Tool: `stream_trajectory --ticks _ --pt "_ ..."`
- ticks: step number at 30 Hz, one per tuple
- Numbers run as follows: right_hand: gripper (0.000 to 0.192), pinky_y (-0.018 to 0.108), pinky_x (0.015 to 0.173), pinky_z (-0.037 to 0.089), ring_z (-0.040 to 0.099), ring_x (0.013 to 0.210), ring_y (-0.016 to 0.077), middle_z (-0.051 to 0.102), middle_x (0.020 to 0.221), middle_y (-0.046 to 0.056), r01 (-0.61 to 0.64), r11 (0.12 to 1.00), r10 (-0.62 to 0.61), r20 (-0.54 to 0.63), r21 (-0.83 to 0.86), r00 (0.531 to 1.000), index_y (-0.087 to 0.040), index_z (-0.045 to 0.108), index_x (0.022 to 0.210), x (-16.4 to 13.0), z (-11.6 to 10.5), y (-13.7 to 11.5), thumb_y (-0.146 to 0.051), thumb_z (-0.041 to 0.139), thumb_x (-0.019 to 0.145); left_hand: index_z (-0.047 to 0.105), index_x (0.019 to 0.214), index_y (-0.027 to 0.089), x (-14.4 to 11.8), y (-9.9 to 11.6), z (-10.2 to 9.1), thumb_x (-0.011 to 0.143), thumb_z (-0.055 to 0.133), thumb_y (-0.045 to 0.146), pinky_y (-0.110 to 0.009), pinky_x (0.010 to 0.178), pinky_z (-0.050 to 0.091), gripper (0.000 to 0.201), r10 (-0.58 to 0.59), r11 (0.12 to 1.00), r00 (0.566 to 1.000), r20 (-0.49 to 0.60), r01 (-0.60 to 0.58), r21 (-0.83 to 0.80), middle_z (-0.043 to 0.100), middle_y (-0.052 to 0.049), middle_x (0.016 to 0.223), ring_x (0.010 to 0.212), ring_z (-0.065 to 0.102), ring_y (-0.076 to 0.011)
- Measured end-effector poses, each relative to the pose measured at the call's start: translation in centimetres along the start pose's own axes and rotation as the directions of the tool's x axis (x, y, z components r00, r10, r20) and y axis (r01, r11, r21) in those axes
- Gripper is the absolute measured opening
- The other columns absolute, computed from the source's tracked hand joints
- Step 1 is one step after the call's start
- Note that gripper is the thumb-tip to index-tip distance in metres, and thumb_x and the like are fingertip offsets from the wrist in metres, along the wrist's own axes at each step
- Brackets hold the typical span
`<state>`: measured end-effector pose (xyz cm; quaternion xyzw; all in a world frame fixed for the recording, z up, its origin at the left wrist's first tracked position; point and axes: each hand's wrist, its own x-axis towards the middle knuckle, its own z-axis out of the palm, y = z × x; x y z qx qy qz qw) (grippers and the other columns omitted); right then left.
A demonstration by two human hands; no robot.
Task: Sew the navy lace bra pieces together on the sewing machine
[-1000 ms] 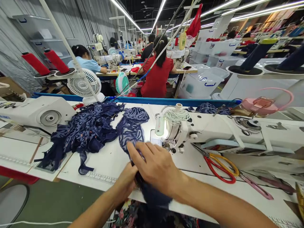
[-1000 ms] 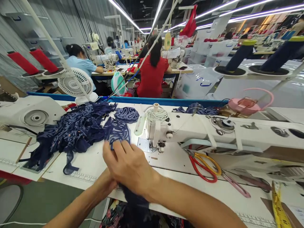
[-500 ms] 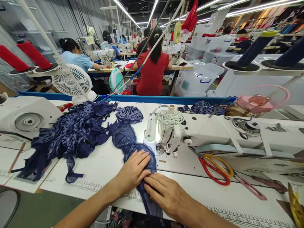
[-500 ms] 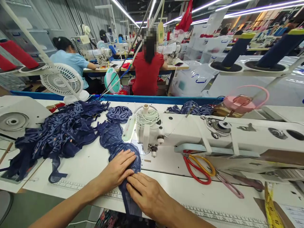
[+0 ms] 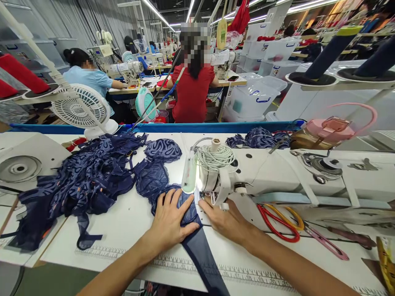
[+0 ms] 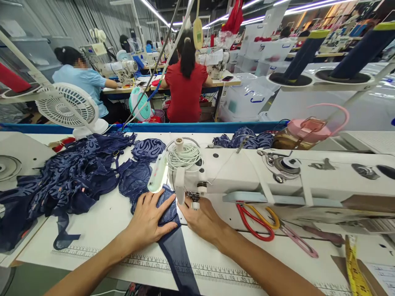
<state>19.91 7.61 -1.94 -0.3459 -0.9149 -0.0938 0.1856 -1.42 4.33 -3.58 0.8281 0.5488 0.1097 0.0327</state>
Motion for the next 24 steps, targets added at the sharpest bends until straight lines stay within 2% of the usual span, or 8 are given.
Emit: stream_trajectory --ticks 3,6,9,13,16,19,21,24 --pt "0.026 0.027 0.058 0.042 0.053 0.062 0.0161 0.061 0.074 0.004 0.016 0.987 -0.026 0.057 0.161 0.998 -0.018 0.062 0.083 -2.2 -0.7 -0.5 -0.003 0.041 0.085 0.041 0.144 0.029 1.4 -0.4 0.1 0.083 0.06 0.06 -0.062 0.108 0.025 0.071 0.035 0.998 0.999 0.029 -0.033 -0.053 0.034 -0.015 0.149 0.135 0.03 -0.0409" --pt "0.018 0.032 0.075 0.045 0.057 0.081 0.0175 0.063 0.088 0.006 0.071 0.934 -0.092 0.042 0.349 0.995 -0.017 0.061 0.095 -3.8 -0.6 -1.2 -0.01 0.045 0.09 0.04 0.145 0.027 3.3 -0.9 0.2 0.082 0.061 0.06 -0.059 0.11 0.027 0.074 0.118 0.984 0.99 0.073 -0.107 -0.141 0.026 -0.014 0.154 0.138 0.027 -0.0396" --pt "0.015 0.038 0.092 0.043 0.057 0.1 0.02 0.065 0.102 0.008 0.098 0.905 -0.129 0.048 0.413 0.99 -0.017 0.06 0.105 -3.8 -0.3 -1.6 -0.018 0.05 0.094 0.042 0.143 0.026 5.3 -1.7 -0.3 0.082 0.061 0.06 -0.057 0.113 0.026 0.072 0.189 0.965 0.976 0.111 -0.164 -0.203 0.03 -0.012 0.152 0.137 0.029 -0.037" --pt "0.021 0.041 0.101 0.041 0.056 0.107 0.0219 0.064 0.109 0.01 0.079 0.897 -0.14 0.109 0.436 0.984 -0.016 0.059 0.111 -3.3 -0.4 -1.8 -0.025 0.052 0.094 0.044 0.14 0.023 6.7 -2.7 -1.0 0.08 0.062 0.063 -0.058 0.113 0.023 0.074 0.259 0.949 0.952 0.162 -0.22 -0.226 0.036 -0.014 0.147 0.136 0.03 -0.0377" --pt "0.028 0.043 0.103 0.04 0.055 0.11 0.0234 0.063 0.114 0.012 0.069 0.902 -0.131 0.117 0.426 0.984 -0.015 0.057 0.117 -3.5 -0.5 -2.3 -0.029 0.053 0.093 0.046 0.137 0.02 5.5 -2.0 -1.0 0.084 0.061 0.057 -0.054 0.105 0.035 0.067 0.237 0.957 0.97 0.061 -0.222 -0.189 0.043 -0.017 0.139 0.127 0.04 -0.0361" --pt "0.033 0.044 0.104 0.04 0.055 0.111 0.025 0.062 0.115 0.012 0.05 0.915 -0.106 0.12 0.4 0.987 -0.015 0.057 0.12 -4.0 -0.2 -2.8 -0.032 0.054 0.093 0.055 0.123 0.017 2.9 -0.1 -0.3 0.098 0.046 0.028 -0.04 0.082 0.048 0.029 0.254 0.964 0.966 -0.049 -0.257 -0.073 0.059 -0.013 0.11 0.099 0.055 -0.0265" --pt "0.034 0.045 0.102 0.041 0.055 0.109 0.0258 0.062 0.112 0.012 0.042 0.918 -0.099 0.126 0.395 0.987 -0.015 0.058 0.119 -4.2 0.1 -3.0 -0.033 0.056 0.091 0.056 0.119 0.014 1.3 1.1 0.2 0.099 0.036 0.014 -0.035 0.072 0.048 0.028 0.313 0.95 0.949 -0.05 -0.312 0.016 0.061 -0.01 0.093 0.083 0.056 -0.0223" --pt "0.033 0.044 0.099 0.043 0.055 0.109 0.0259 0.062 0.11 0.012 0.032 0.914 -0.09 0.125 0.404 0.988 -0.014 0.058 0.118 -4.2 0.1 -3.3 -0.032 0.056 0.091 0.052 0.125 0.009 0.1 1.8 0.7 0.097 0.036 0.008 -0.035 0.071 0.048 0.032 0.319 0.945 0.948 -0.024 -0.316 0.081 0.062 -0.01 0.093 0.081 0.055 -0.0219"
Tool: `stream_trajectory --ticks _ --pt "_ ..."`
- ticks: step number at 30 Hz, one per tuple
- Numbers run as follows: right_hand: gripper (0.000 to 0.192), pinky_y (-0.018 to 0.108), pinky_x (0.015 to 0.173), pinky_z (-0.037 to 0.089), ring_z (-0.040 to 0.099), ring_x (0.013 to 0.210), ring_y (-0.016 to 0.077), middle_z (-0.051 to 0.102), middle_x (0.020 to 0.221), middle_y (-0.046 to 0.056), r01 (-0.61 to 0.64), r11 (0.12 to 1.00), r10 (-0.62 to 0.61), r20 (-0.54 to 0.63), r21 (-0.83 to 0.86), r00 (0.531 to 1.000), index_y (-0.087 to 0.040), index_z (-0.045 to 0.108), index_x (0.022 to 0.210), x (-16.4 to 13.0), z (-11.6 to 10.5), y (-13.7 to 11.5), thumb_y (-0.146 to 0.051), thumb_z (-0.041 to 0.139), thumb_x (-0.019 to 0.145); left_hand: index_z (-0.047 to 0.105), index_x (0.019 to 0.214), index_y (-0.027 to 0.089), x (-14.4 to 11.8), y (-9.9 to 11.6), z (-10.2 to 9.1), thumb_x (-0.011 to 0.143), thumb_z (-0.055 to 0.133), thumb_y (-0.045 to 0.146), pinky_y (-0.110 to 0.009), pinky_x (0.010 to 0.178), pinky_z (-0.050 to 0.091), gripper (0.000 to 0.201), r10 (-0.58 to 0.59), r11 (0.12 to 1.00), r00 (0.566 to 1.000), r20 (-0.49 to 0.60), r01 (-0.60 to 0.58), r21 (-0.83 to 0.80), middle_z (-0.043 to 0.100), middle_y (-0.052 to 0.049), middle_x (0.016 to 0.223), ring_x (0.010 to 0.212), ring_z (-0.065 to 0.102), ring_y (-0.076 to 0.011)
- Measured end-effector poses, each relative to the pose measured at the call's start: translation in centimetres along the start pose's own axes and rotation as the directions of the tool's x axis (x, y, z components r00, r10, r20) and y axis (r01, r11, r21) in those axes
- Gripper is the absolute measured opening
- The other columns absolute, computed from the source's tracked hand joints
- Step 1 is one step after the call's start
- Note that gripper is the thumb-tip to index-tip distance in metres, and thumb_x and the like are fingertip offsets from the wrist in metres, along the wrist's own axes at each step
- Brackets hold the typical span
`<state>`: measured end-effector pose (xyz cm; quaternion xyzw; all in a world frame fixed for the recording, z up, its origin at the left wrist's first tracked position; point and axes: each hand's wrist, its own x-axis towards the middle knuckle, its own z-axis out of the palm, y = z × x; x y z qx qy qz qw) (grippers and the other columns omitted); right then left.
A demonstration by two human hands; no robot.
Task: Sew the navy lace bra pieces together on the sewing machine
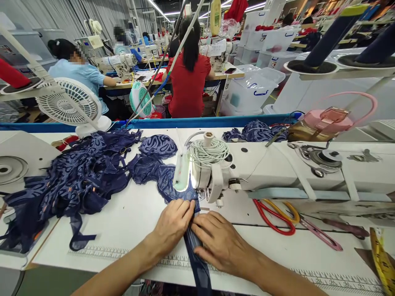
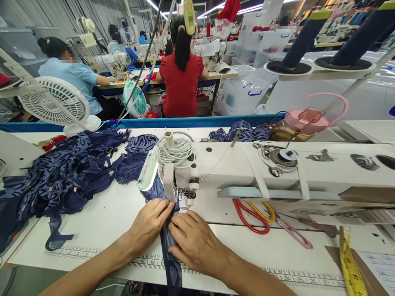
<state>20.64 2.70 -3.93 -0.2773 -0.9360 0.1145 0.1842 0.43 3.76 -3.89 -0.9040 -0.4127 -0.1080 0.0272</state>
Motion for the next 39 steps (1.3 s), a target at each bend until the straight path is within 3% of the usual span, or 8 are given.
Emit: stream_trajectory --ticks 6,9,13,15,18,22,32,39 --pt "0.026 0.038 0.09 0.046 0.058 0.101 0.0215 0.065 0.108 0.011 -0.025 0.999 0.028 -0.11 0.032 0.994 -0.016 0.059 0.118 0.5 -0.6 0.7 -0.025 0.049 0.096 0.052 0.128 0.015 0.3 -1.1 0.5 0.095 0.04 0.008 -0.039 0.081 0.049 0.035 -0.064 0.997 0.998 0.01 0.065 -0.042 0.062 -0.01 0.105 0.095 0.056 -0.0239" --pt "0.033 0.039 0.084 0.045 0.061 0.092 0.0225 0.067 0.104 0.013 -0.177 0.976 0.149 -0.21 -0.123 0.966 -0.015 0.057 0.127 1.0 -0.3 1.9 -0.022 0.04 0.1 0.051 0.13 0.015 0.5 -1.6 0.5 0.092 0.039 0.004 -0.043 0.098 0.045 0.042 -0.041 0.99 0.998 -0.044 0.034 -0.138 0.058 -0.013 0.122 0.117 0.051 -0.0255" --pt "0.037 0.042 0.08 0.043 0.061 0.077 0.0239 0.068 0.081 0.012 -0.235 0.91 0.18 -0.184 -0.341 0.966 -0.012 0.058 0.13 1.5 0.5 3.0 -0.025 0.04 0.1 0.046 0.137 0.015 0.5 -1.9 -0.1 0.089 0.036 0.001 -0.052 0.113 0.032 0.051 -0.012 0.975 1.0 -0.011 0.01 -0.223 0.055 -0.014 0.133 0.128 0.047 -0.0251" --pt "0.034 0.042 0.082 0.042 0.062 0.076 0.0228 0.069 0.08 0.011 -0.234 0.907 0.17 -0.204 -0.35 0.964 -0.012 0.06 0.126 1.4 0.7 3.0 -0.02 0.043 0.098 0.045 0.139 0.016 0.6 -2.2 -0.3 0.09 0.036 0.001 -0.055 0.113 0.03 0.052 -0.021 0.967 1.0 0.02 0.025 -0.252 0.055 -0.014 0.134 0.127 0.049 -0.0246" --pt "0.03 0.042 0.089 0.042 0.064 0.085 0.0221 0.07 0.095 0.012 -0.187 0.942 0.114 -0.258 -0.277 0.959 -0.014 0.063 0.12 1.1 0.4 2.4 -0.018 0.046 0.097 0.045 0.14 0.02 1.0 -3.0 -0.5 0.091 0.037 0.002 -0.057 0.114 0.029 0.052 -0.012 0.956 1.0 0.029 0.02 -0.292 0.056 -0.013 0.135 0.124 0.053 -0.0238" --pt "0.027 0.04 0.094 0.044 0.065 0.095 0.0207 0.068 0.115 0.012 -0.098 0.978 0.057 -0.218 -0.183 0.974 -0.015 0.064 0.118 0.9 -0.1 1.9 -0.023 0.046 0.098 0.05 0.135 0.02 1.7 -3.8 -0.4 0.093 0.038 0.005 -0.059 0.115 0.025 0.046 0.014 0.948 1.0 0.01 -0.01 -0.317 0.057 -0.012 0.135 0.123 0.054 -0.024" --pt "0.029 0.041 0.092 0.042 0.063 0.087 0.0206 0.067 0.116 0.013 -0.1 0.982 0.076 -0.153 -0.157 0.985 -0.015 0.062 0.12 0.6 -0.2 1.8 -0.027 0.047 0.098 0.053 0.133 0.023 1.7 -4.6 0.0 0.096 0.037 0.01 -0.05 0.111 0.038 0.043 0.0 0.932 1.0 0.012 0.004 -0.363 0.066 -0.009 0.12 0.109 0.061 -0.0205" --pt "0.031 0.044 0.096 0.038 0.061 0.089 0.0209 0.066 0.116 0.013 -0.099 0.984 0.077 -0.144 -0.145 0.986 -0.014 0.061 0.121 0.6 -0.2 1.8 -0.029 0.044 0.099 0.05 0.136 0.025 2.7 -5.2 -0.5 0.099 0.035 0.013 -0.047 0.114 0.032 0.042 -0.043 0.924 0.998 0.039 0.055 -0.378 0.066 -0.006 0.118 0.103 0.062 -0.018"
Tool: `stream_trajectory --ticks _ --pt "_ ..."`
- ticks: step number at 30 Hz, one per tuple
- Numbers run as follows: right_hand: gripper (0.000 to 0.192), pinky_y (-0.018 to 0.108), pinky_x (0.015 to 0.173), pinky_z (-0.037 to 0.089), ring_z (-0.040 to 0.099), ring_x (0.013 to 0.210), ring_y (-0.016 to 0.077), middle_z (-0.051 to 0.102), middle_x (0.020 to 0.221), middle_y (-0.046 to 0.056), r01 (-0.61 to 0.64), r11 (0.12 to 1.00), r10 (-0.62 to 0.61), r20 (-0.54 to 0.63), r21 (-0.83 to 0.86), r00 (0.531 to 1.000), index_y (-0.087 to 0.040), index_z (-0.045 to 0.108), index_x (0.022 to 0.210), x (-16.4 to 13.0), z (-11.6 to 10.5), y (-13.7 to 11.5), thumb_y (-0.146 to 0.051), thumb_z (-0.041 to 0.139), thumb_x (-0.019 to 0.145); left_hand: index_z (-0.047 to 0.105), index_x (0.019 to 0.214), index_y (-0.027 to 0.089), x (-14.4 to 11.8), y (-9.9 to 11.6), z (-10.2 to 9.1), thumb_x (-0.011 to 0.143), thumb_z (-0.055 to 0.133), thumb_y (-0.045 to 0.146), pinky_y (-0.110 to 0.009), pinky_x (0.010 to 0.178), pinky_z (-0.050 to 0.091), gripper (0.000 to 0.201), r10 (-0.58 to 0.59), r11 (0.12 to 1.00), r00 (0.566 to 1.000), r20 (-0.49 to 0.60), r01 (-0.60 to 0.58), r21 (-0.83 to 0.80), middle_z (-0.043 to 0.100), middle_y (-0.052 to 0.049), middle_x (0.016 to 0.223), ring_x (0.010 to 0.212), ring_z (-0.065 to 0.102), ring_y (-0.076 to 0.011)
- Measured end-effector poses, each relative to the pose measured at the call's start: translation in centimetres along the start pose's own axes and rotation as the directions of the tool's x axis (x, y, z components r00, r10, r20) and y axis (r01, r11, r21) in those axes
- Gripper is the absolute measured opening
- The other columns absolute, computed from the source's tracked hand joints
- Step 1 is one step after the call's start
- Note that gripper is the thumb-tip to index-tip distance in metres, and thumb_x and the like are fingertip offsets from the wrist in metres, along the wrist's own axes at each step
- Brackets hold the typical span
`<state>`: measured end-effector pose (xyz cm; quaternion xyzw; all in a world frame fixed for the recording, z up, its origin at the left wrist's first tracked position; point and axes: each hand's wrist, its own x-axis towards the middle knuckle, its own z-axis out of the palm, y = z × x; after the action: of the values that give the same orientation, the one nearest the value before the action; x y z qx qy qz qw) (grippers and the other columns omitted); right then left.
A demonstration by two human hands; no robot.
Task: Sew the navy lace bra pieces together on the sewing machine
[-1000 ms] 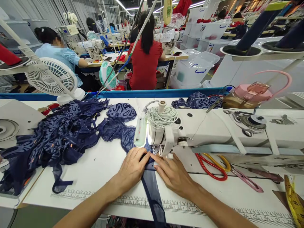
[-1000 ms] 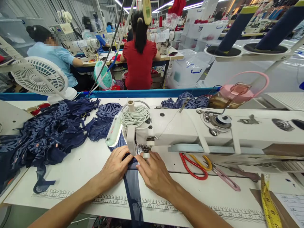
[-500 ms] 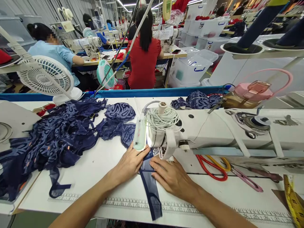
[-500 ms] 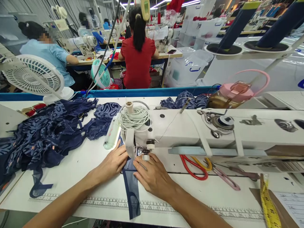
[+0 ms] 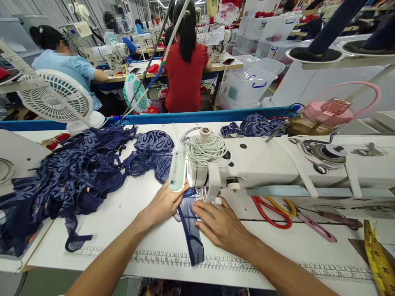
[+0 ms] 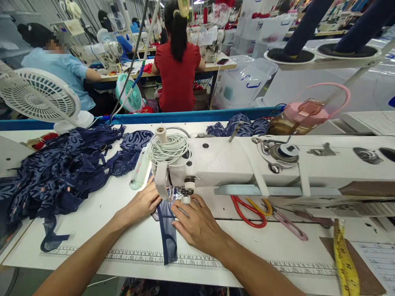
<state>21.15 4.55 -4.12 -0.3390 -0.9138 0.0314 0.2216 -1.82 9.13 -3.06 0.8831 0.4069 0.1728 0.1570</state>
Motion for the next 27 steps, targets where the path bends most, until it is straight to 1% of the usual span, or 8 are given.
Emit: stream_trajectory --ticks 6,11,14,16,18,20,24,27 --pt "0.027 0.042 0.095 0.038 0.063 0.093 0.0207 0.067 0.113 0.009 0.002 1.0 -0.002 -0.032 -0.002 0.999 -0.018 0.063 0.118 0.2 -0.3 -0.2 -0.025 0.045 0.098 0.051 0.134 0.022 -0.3 0.1 0.4 0.095 0.039 0.009 -0.049 0.11 0.038 0.043 -0.005 0.999 1.0 -0.025 0.006 0.038 0.062 -0.01 0.128 0.12 0.056 -0.0213" --pt "0.023 0.04 0.093 0.037 0.062 0.098 0.0213 0.068 0.109 0.008 0.042 0.999 -0.039 -0.125 0.021 0.991 -0.021 0.065 0.111 0.3 -0.2 -0.2 -0.023 0.047 0.096 0.052 0.133 0.022 -3.7 1.0 -0.5 0.097 0.042 0.016 -0.048 0.115 0.031 0.037 0.042 0.999 0.999 -0.013 -0.042 0.026 0.058 -0.007 0.137 0.135 0.045 -0.0193" --pt "0.021 0.038 0.09 0.038 0.062 0.097 0.0211 0.068 0.106 0.007 0.073 0.997 -0.067 -0.175 0.028 0.982 -0.021 0.065 0.108 0.3 0.0 -0.1 -0.021 0.048 0.095 0.062 0.116 0.023 -5.8 2.3 -1.6 0.099 0.042 0.022 -0.042 0.111 0.037 0.027 -0.094 0.994 0.986 -0.139 0.086 -0.066 0.066 -0.005 0.121 0.124 0.055 -0.0182" --pt "0.021 0.038 0.087 0.039 0.062 0.096 0.0208 0.068 0.105 0.008 0.1 0.994 -0.092 -0.188 0.035 0.978 -0.02 0.064 0.107 0.4 0.1 -0.1 -0.019 0.048 0.095 0.064 0.105 0.02 -6.5 2.7 -2.0 0.097 0.045 0.029 -0.04 0.098 0.047 0.022 -0.399 0.917 0.859 -0.322 0.375 -0.135 0.066 -0.009 0.108 0.107 0.061 -0.0209" --pt "0.021 0.038 0.086 0.04 0.061 0.096 0.0211 0.067 0.104 0.008 0.118 0.992 -0.109 -0.177 0.047 0.978 -0.02 0.064 0.109 0.6 0.0 -0.2 -0.017 0.049 0.094 0.062 0.098 0.017 -6.5 2.6 -2.1 0.089 0.057 0.039 -0.043 0.087 0.05 0.024 -0.674 0.724 0.606 -0.422 0.655 -0.215 0.062 -0.01 0.101 0.096 0.061 -0.0253" --pt "0.021 0.038 0.086 0.041 0.061 0.097 0.0214 0.066 0.104 0.009 0.132 0.989 -0.12 -0.165 0.064 0.979 -0.019 0.063 0.11 0.6 -0.2 -0.3 -0.016 0.05 0.093 0.061 0.09 0.017 -6.2 1.9 -1.8 0.077 0.068 0.04 -0.046 0.086 0.048 0.028 -0.783 0.588 0.46 -0.42 0.767 -0.257 0.058 -0.01 0.096 0.092 0.06 -0.0285" --pt "0.021 0.038 0.085 0.044 0.06 0.093 0.0207 0.065 0.101 0.009 0.15 0.985 -0.132 -0.192 0.083 0.973 -0.018 0.063 0.108 0.5 -0.3 -0.3 -0.013 0.05 0.093 0.056 0.072 0.018 -6.8 0.7 -2.3 0.076 0.064 0.03 -0.04 0.079 0.049 0.015 -0.804 0.583 0.451 -0.389 0.729 -0.359 0.058 -0.005 0.078 0.079 0.061 -0.0237" --pt "0.02 0.039 0.085 0.046 0.059 0.092 0.021 0.064 0.1 0.01 0.154 0.984 -0.133 -0.215 0.088 0.968 -0.017 0.062 0.107 0.2 -0.1 -0.3 -0.011 0.05 0.092 0.058 0.084 0.016 -8.5 1.1 -4.8 0.083 0.057 0.039 -0.032 0.072 0.05 0.022 -0.814 0.58 0.435 -0.386 0.656 -0.483 0.062 -0.003 0.077 0.074 0.061 -0.0191"
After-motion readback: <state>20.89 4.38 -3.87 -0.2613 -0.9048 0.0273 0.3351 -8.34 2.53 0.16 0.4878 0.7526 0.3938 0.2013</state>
